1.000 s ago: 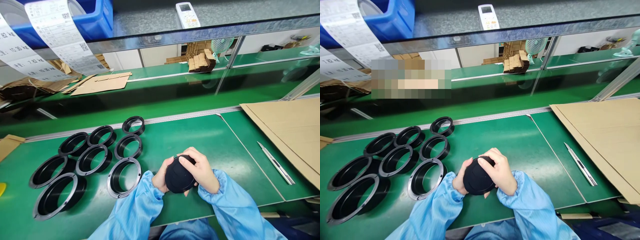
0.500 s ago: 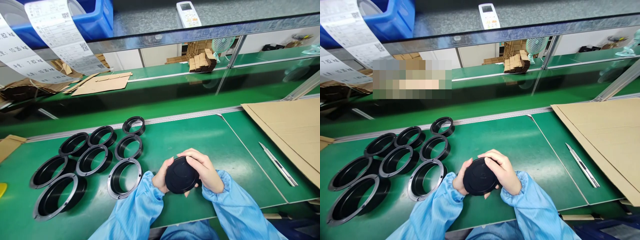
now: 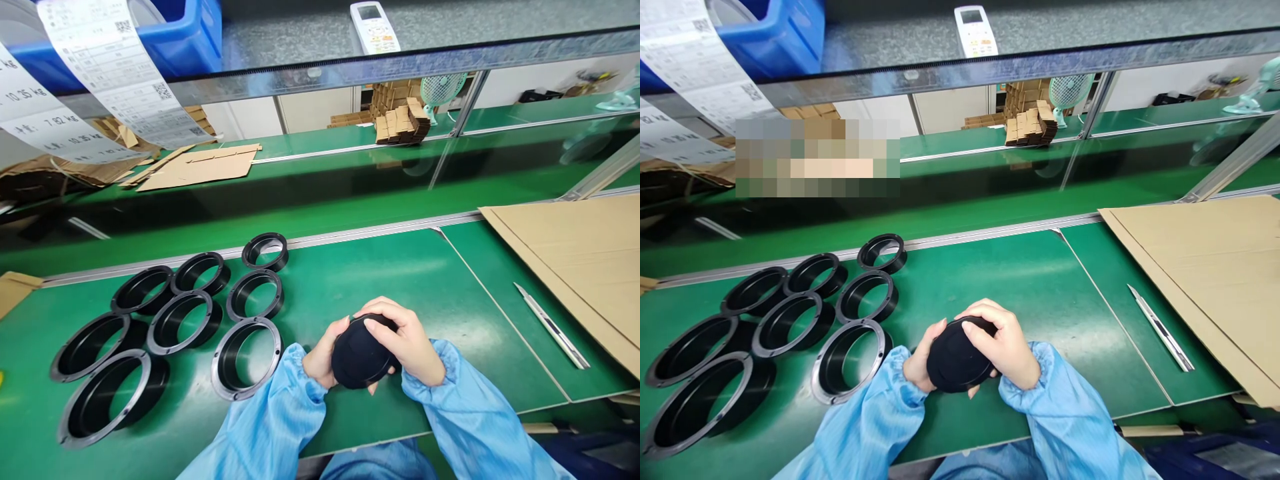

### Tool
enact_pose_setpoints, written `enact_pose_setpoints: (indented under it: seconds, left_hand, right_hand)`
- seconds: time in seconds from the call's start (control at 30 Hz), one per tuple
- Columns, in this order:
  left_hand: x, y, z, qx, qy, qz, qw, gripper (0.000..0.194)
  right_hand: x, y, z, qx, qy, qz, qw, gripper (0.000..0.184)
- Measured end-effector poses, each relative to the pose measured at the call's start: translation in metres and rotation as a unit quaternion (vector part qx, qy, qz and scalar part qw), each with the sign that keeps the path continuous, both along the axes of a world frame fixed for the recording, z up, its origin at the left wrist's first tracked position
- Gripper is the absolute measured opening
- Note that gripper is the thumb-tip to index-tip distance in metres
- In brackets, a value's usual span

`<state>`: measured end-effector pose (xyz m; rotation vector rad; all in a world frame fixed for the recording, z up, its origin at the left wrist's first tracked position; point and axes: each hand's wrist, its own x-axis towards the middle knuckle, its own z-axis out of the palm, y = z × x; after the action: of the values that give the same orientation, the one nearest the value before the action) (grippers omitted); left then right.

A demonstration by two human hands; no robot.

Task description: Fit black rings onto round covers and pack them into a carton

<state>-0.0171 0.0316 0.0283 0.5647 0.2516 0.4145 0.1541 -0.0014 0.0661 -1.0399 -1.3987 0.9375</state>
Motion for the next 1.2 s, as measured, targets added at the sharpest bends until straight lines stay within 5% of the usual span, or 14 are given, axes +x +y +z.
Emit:
enact_pose_setpoints:
  seconds: [1.2]
  left_hand:
    - [-0.0013,-0.0012,-0.0047,0.000,0.047,-0.030,0.998,0.078]
  right_hand:
    - [0.0000,0.0015,0.0006,-0.029,-0.006,0.000,1.000,0.013]
